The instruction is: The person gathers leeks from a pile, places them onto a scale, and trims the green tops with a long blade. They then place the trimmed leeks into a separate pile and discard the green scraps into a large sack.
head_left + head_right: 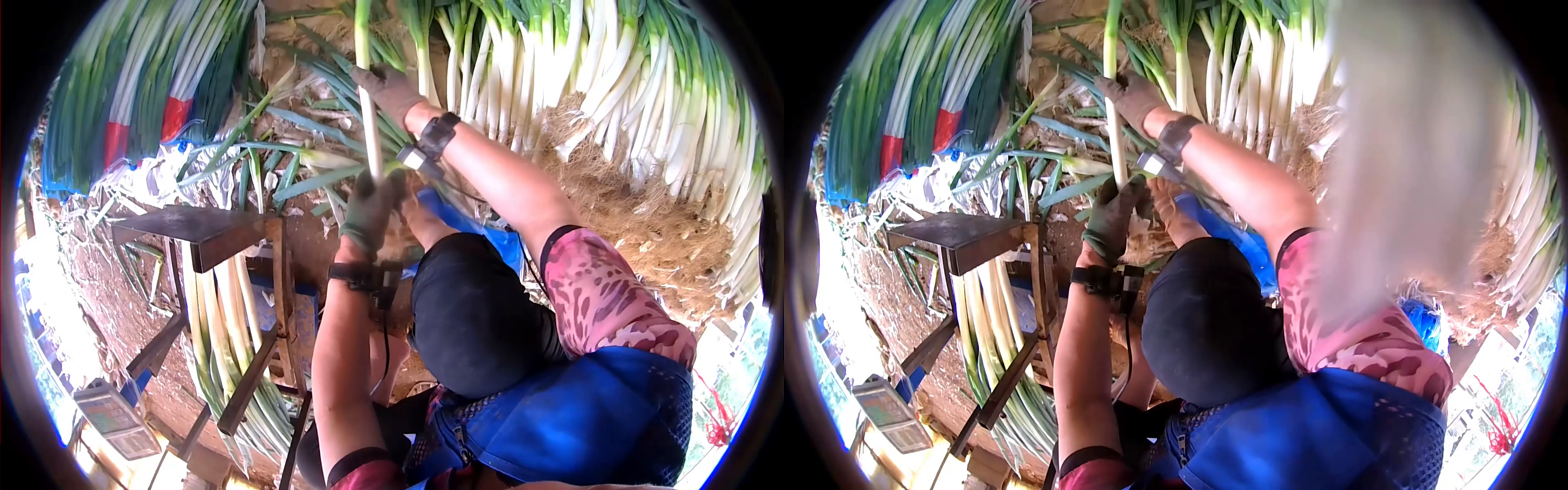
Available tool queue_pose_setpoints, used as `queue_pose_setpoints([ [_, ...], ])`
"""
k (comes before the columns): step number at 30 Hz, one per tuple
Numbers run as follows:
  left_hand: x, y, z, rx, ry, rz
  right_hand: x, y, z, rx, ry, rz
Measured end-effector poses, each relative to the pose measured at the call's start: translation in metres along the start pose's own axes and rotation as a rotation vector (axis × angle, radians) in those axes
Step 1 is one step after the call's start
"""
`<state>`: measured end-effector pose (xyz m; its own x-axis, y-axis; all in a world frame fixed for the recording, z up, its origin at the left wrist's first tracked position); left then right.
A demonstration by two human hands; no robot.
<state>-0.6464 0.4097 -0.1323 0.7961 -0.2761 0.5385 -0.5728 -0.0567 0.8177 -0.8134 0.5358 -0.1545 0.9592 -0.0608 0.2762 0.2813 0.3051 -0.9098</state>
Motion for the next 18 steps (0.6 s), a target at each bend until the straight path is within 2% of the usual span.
queue_pose_setpoints([
  [2,-0.001,-0.011,0.012,0.14,0.123,0.142,-0.005,0.014,0.0,0.051,0.057,0.089],
  [4,0.002,-0.017,0.028,0.182,0.139,0.177,0.007,0.033,0.023,0.569,0.271,-0.096],
  [5,0.006,-0.021,0.036,0.204,0.148,0.199,0.013,0.055,0.028,0.546,0.111,-0.307],
  [6,0.009,-0.027,0.044,0.148,0.158,0.206,0.011,0.101,0.03,0.639,0.205,-0.409],
  [7,0.013,-0.035,0.053,0.092,0.17,0.211,0.029,0.11,0.036,0.521,0.096,-0.615],
  [8,0.016,-0.044,0.062,0.037,0.181,0.217,0.021,0.137,0.034,0.75,0.162,-0.515],
  [10,0.018,-0.056,0.072,0.138,0.173,0.172,0.009,0.159,0.029,0.708,0.21,-0.468],
  [11,0.02,-0.053,0.074,0.128,0.158,0.146,0.004,0.154,0.031,0.69,0.225,-0.383],
  [14,0.019,-0.033,0.075,0.092,0.162,0.097,0.028,0.09,0.015,0.494,0.039,-0.231],
  [15,0.017,-0.027,0.074,0.079,0.171,0.086,0.031,0.082,0.005,0.515,-0.032,-0.089],
  [16,0.014,-0.018,0.07,0.104,0.165,0.036,0.035,0.075,-0.002,0.557,0.025,0.016],
  [18,0.012,-0.003,0.065,0.148,0.16,-0.059,0.041,0.067,-0.013,0.511,-0.029,-0.011],
])
Point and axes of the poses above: each hand's wrist, its own x-axis away from the middle knuckle, its own z-axis out of the back of the hand, y = z × x, the point moved 8 cm from there along -x, towards the middle knuckle, and after that the axes turned 4 degrees about -x, right-handed, at the moved point
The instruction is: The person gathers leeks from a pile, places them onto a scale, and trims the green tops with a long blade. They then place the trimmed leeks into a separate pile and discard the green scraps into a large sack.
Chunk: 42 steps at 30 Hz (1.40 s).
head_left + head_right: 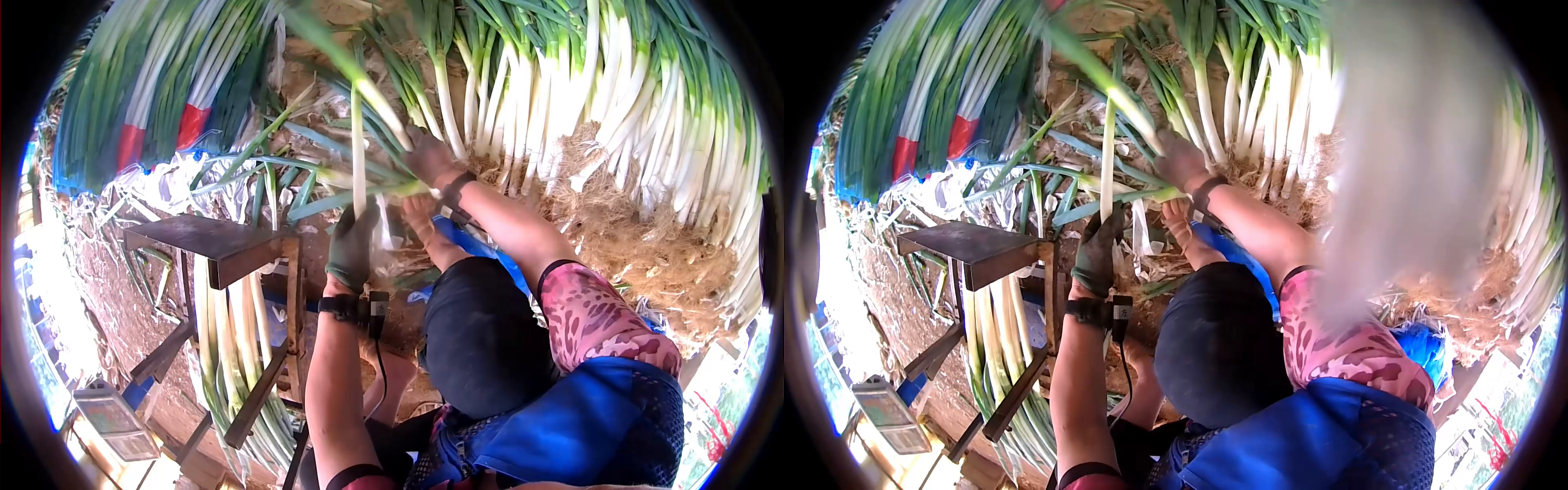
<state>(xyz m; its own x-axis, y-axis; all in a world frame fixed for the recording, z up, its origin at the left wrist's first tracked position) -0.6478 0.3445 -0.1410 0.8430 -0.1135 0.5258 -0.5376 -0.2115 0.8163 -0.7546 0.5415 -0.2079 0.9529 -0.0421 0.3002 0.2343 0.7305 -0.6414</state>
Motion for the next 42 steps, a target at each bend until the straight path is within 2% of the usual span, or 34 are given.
queue_pose_setpoints([
  [1,0.002,0.006,0.0,-0.092,-0.005,-0.001,0.004,-0.016,-0.001,-0.025,-0.016,0.042],
  [2,0.004,0.01,0.004,-0.107,0.03,0.031,0.009,-0.04,0.003,-0.051,0.121,0.278],
  [4,0.008,0.026,0.002,-0.129,0.089,0.097,0.006,-0.097,0.011,-0.211,-0.114,0.29],
  [5,0.007,0.031,0.005,-0.105,0.111,0.073,0.007,-0.12,0.014,-0.189,-0.199,0.262],
  [6,0.001,0.023,0.016,-0.025,0.1,0.146,0.009,-0.134,0.01,-0.167,-0.285,0.233],
  [7,-0.001,0.03,0.015,-0.162,-0.011,-0.001,0.008,-0.138,0.008,-0.194,-0.236,0.306],
  [8,-0.003,0.026,0.018,-0.16,-0.037,-0.025,0.009,-0.129,-0.01,-0.245,-0.351,0.181],
  [9,-0.002,0.03,0.014,-0.158,-0.063,-0.048,0.015,-0.126,-0.016,-0.315,-0.355,0.164],
  [10,0.0,0.019,0.015,-0.014,-0.002,0.06,0.022,-0.121,-0.023,-0.384,-0.364,0.145],
  [11,0.004,0.006,0.016,0.136,0.064,0.174,0.026,-0.11,-0.022,-0.327,-0.334,0.175],
  [12,0.005,0.006,0.011,0.112,0.009,0.172,0.03,-0.105,-0.025,-0.516,-0.384,0.09],
  [14,0.012,-0.005,-0.004,-0.051,-0.063,0.227,0.038,-0.095,-0.016,-0.716,-0.373,0.058],
  [15,0.003,-0.021,0.009,-0.177,0.037,0.087,0.043,-0.121,0.009,-0.652,-0.361,0.214],
  [16,0.018,0.012,-0.018,0.047,-0.039,0.106,0.043,-0.131,0.02,-0.695,-0.393,0.028],
  [17,0.034,0.046,-0.046,0.269,-0.11,0.143,0.035,-0.14,0.029,-0.606,-0.381,0.106],
  [18,0.021,0.044,-0.036,0.28,-0.046,0.116,0.027,-0.15,0.039,-0.518,-0.363,0.183],
  [19,0.026,0.067,-0.045,0.209,-0.072,0.123,0.02,-0.156,0.041,-0.507,-0.347,0.292],
  [20,0.028,0.093,-0.054,0.139,-0.101,0.122,0.014,-0.153,0.041,-0.46,-0.344,0.318],
  [21,-0.038,0.019,0.042,0.065,-0.377,-0.072,0.008,-0.151,0.042,-0.412,-0.34,0.344],
  [22,-0.014,0.042,0.003,0.372,-0.159,0.078,0.006,-0.137,0.04,-0.333,-0.35,0.282],
  [24,0.01,0.066,-0.003,0.176,-0.035,0.121,-0.003,-0.094,0.026,-0.17,-0.356,0.185],
  [26,0.017,0.047,0.016,-0.046,0.004,0.142,0.008,-0.011,-0.001,0.093,-0.358,0.023],
  [27,0.017,0.014,0.022,0.065,-0.008,0.302,0.022,0.033,-0.013,0.182,-0.37,-0.071],
  [28,0.027,-0.006,0.024,0.125,0.044,0.38,0.043,0.072,-0.016,0.212,-0.356,-0.169],
  [29,0.035,-0.013,0.018,0.078,0.013,0.364,0.081,0.055,0.007,-0.014,-0.402,-0.234],
  [30,0.046,-0.022,0.019,-0.031,0.077,0.427,0.088,0.093,-0.011,0.224,-0.276,-0.223],
  [31,0.051,-0.036,0.014,0.076,0.052,0.444,0.095,0.116,-0.035,0.351,-0.163,-0.175],
  [32,0.054,-0.052,0.009,0.187,0.029,0.456,0.098,0.123,-0.049,0.48,-0.052,-0.121],
  [34,0.059,-0.059,-0.004,0.268,-0.022,0.463,0.096,0.123,-0.056,0.575,-0.043,-0.231],
  [35,0.059,-0.058,-0.006,0.201,-0.057,0.453,0.089,0.121,-0.057,0.618,-0.031,-0.279],
  [38,0.057,-0.052,0.0,0.16,-0.037,0.363,0.073,0.123,-0.061,0.578,-0.059,-0.337],
  [39,0.06,-0.036,0.0,0.138,-0.001,0.349,0.069,0.124,-0.065,0.654,-0.088,-0.37],
  [42,0.059,-0.014,0.015,0.157,0.053,0.288,0.064,0.109,-0.045,0.522,-0.204,-0.402],
])
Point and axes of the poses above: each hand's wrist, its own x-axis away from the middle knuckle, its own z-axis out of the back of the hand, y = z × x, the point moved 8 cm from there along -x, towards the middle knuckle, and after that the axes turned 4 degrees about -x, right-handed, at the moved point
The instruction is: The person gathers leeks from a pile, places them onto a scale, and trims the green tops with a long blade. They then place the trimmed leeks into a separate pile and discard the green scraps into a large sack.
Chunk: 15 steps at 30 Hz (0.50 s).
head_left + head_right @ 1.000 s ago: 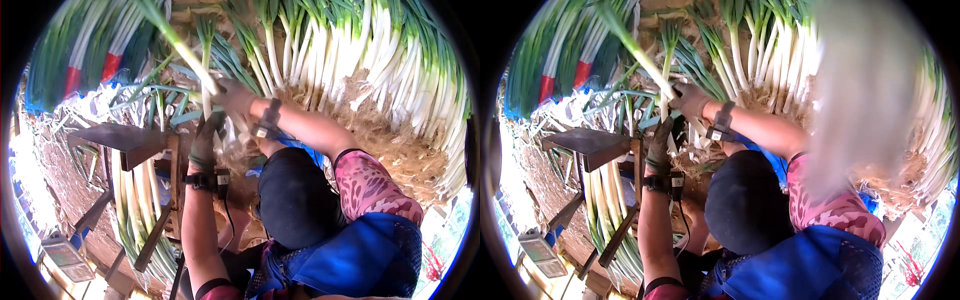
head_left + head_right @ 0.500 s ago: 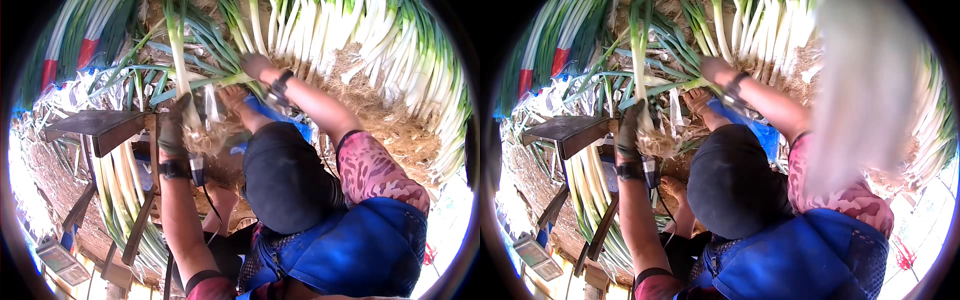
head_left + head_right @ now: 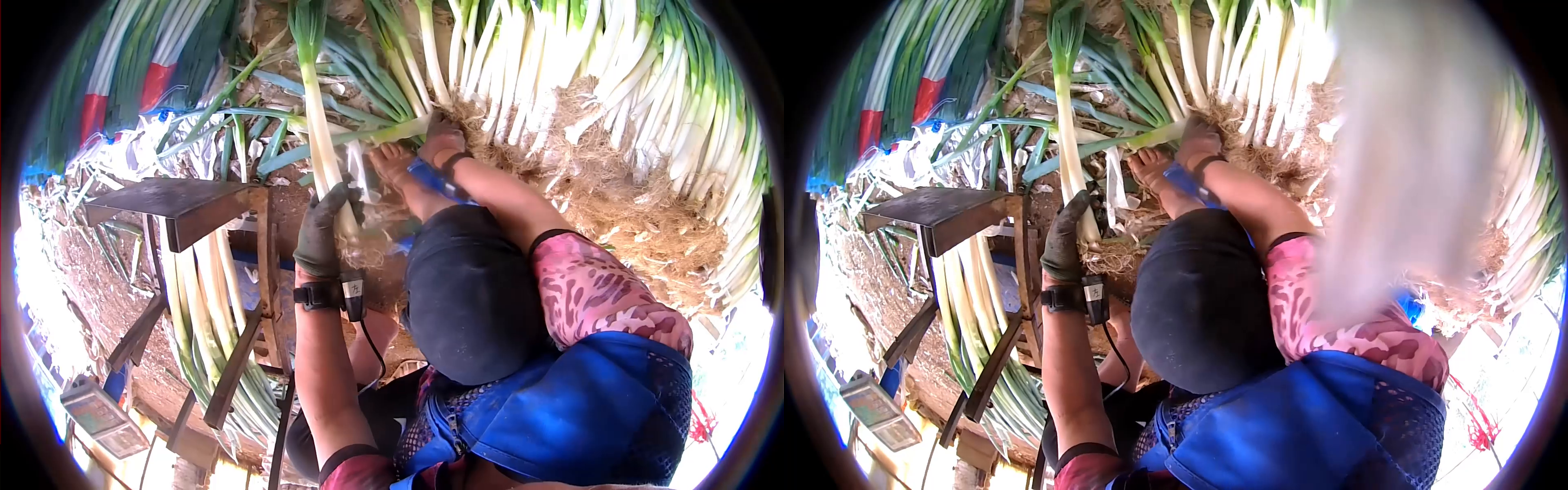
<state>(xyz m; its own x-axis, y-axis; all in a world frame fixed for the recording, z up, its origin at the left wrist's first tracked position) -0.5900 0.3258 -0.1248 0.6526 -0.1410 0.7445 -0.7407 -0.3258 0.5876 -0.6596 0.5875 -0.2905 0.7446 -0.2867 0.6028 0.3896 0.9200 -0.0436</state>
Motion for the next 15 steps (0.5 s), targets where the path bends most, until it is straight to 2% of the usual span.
queue_pose_setpoints([
  [4,0.003,0.013,0.01,0.0,0.019,-0.003,0.02,-0.017,0.067,-0.404,0.032,0.134],
  [7,-0.005,0.006,0.007,0.032,0.025,-0.006,0.047,-0.044,0.134,-0.799,-0.166,0.244],
  [8,-0.008,0.002,0.005,0.046,0.022,-0.015,0.038,-0.042,0.134,-0.825,-0.228,0.162],
  [9,-0.017,-0.006,0.007,-0.031,-0.052,-0.001,0.014,-0.041,0.126,-0.924,-0.151,0.248],
  [10,-0.027,-0.015,0.004,0.035,-0.066,-0.001,-0.004,-0.035,0.111,-0.806,-0.327,0.077],
  [12,-0.039,-0.028,-0.013,0.149,-0.172,-0.004,-0.036,-0.066,0.098,-0.474,-0.461,0.326],
  [13,-0.028,-0.023,-0.032,0.202,-0.121,0.062,-0.012,-0.096,0.116,-0.25,-0.154,0.803],
  [14,-0.036,-0.037,-0.031,0.156,-0.099,0.134,-0.009,-0.111,0.116,-0.456,-0.156,0.838],
  [15,-0.048,-0.054,-0.034,0.163,-0.144,0.131,0.008,-0.133,0.128,-0.535,-0.266,0.701],
])
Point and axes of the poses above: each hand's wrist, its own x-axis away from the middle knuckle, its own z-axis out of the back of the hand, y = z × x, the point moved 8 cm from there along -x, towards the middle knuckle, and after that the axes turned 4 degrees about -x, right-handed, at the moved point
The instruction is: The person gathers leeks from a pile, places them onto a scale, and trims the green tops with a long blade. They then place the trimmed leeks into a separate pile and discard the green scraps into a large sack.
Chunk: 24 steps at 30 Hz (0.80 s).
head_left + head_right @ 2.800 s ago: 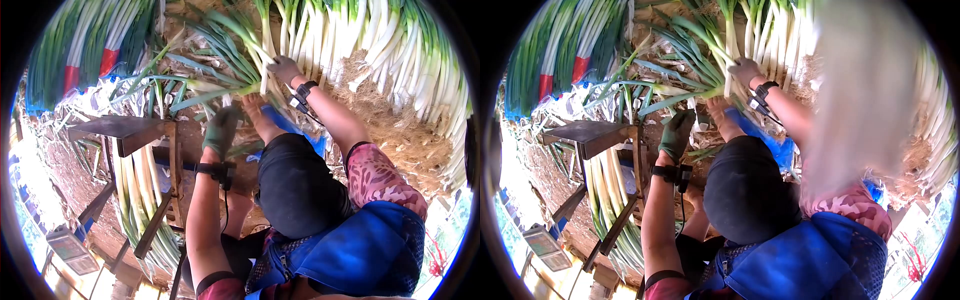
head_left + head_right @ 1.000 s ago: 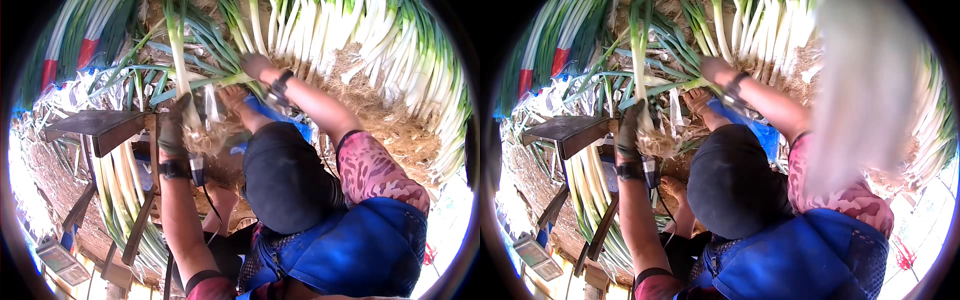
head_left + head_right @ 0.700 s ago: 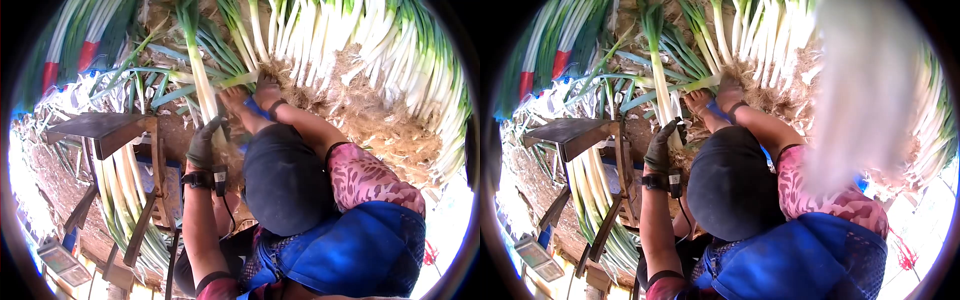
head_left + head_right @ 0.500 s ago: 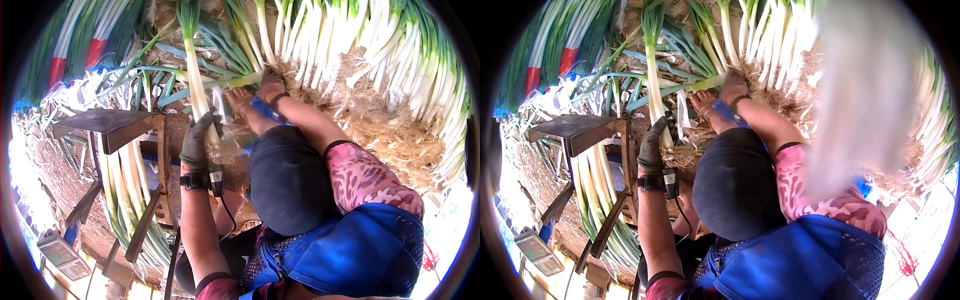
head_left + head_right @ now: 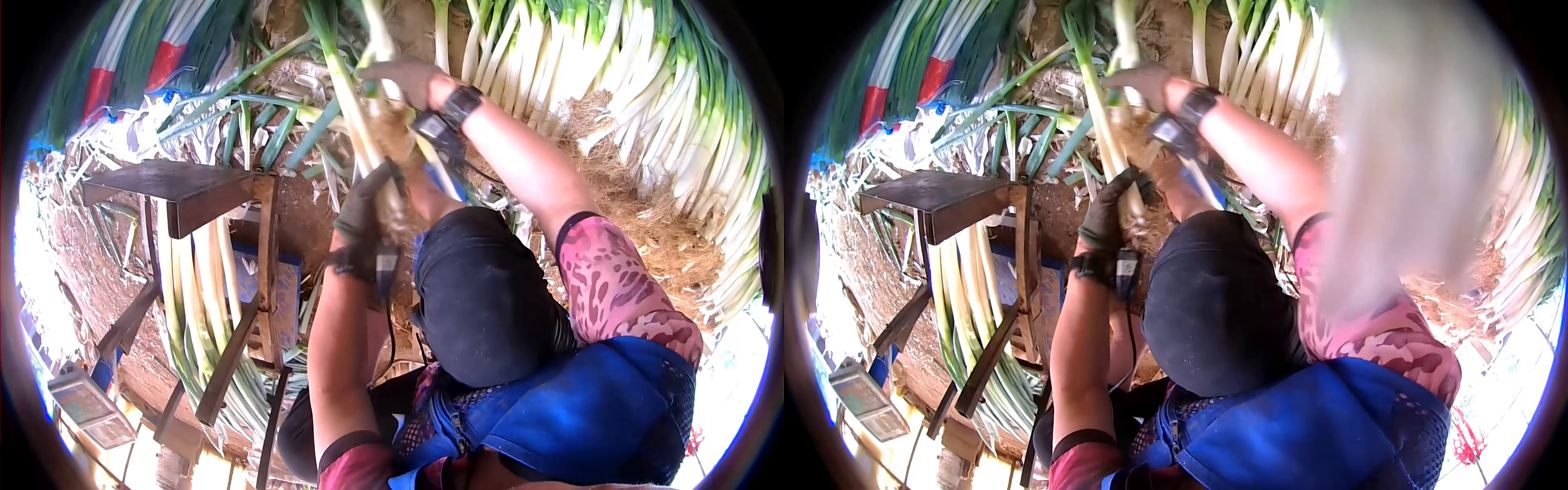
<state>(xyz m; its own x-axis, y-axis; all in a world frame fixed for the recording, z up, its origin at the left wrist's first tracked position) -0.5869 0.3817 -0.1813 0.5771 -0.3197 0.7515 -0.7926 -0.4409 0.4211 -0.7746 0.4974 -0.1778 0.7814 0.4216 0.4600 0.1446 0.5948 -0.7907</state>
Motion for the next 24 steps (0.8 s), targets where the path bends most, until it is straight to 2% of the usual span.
queue_pose_setpoints([
  [1,-0.011,-0.01,-0.001,0.0,-0.05,-0.006,0.002,-0.03,0.001,-0.113,-0.025,-0.136],
  [4,-0.006,-0.007,-0.007,0.007,-0.037,-0.004,-0.005,-0.017,0.006,0.104,0.042,-0.364],
  [5,-0.005,-0.005,-0.004,-0.001,-0.023,0.002,-0.016,0.003,0.003,0.105,0.02,-0.119],
  [6,0.005,0.003,-0.001,-0.038,-0.029,0.01,0.002,0.012,0.009,0.133,0.099,0.05],
  [7,0.014,0.007,0.001,0.084,-0.003,0.009,0.046,0.005,0.015,0.063,0.09,-0.317],
  [8,0.023,0.013,0.004,0.072,0.002,-0.006,0.047,0.062,0.007,0.409,0.103,-0.43],
  [10,0.018,0.007,0.037,0.063,0.042,-0.048,0.094,0.086,-0.012,0.332,0.032,-0.55],
  [12,0.019,0.002,0.045,0.104,0.022,-0.031,0.11,0.078,-0.03,0.134,-0.079,-0.459],
  [15,0.018,-0.003,0.038,0.131,0.007,-0.017,0.103,0.089,-0.05,-0.054,-0.02,-0.395],
  [18,0.022,0.009,-0.001,0.068,-0.002,0.017,0.092,0.095,-0.051,-0.23,0.051,-0.321],
  [20,0.021,0.016,-0.012,-0.034,0.073,-0.053,0.066,0.035,-0.039,-0.318,-0.213,0.016],
  [21,0.022,0.02,-0.013,-0.03,0.131,-0.091,0.05,0.027,-0.043,-0.401,0.027,0.044],
  [22,0.007,0.021,0.015,-0.228,0.287,-0.19,0.041,0.012,-0.048,-0.329,0.008,0.027],
  [23,0.001,0.022,0.008,0.045,0.096,-0.182,0.036,-0.005,-0.044,-0.259,-0.011,0.008],
  [24,0.007,0.027,-0.005,0.156,0.017,-0.139,0.039,-0.017,-0.04,-0.143,-0.104,-0.073],
])
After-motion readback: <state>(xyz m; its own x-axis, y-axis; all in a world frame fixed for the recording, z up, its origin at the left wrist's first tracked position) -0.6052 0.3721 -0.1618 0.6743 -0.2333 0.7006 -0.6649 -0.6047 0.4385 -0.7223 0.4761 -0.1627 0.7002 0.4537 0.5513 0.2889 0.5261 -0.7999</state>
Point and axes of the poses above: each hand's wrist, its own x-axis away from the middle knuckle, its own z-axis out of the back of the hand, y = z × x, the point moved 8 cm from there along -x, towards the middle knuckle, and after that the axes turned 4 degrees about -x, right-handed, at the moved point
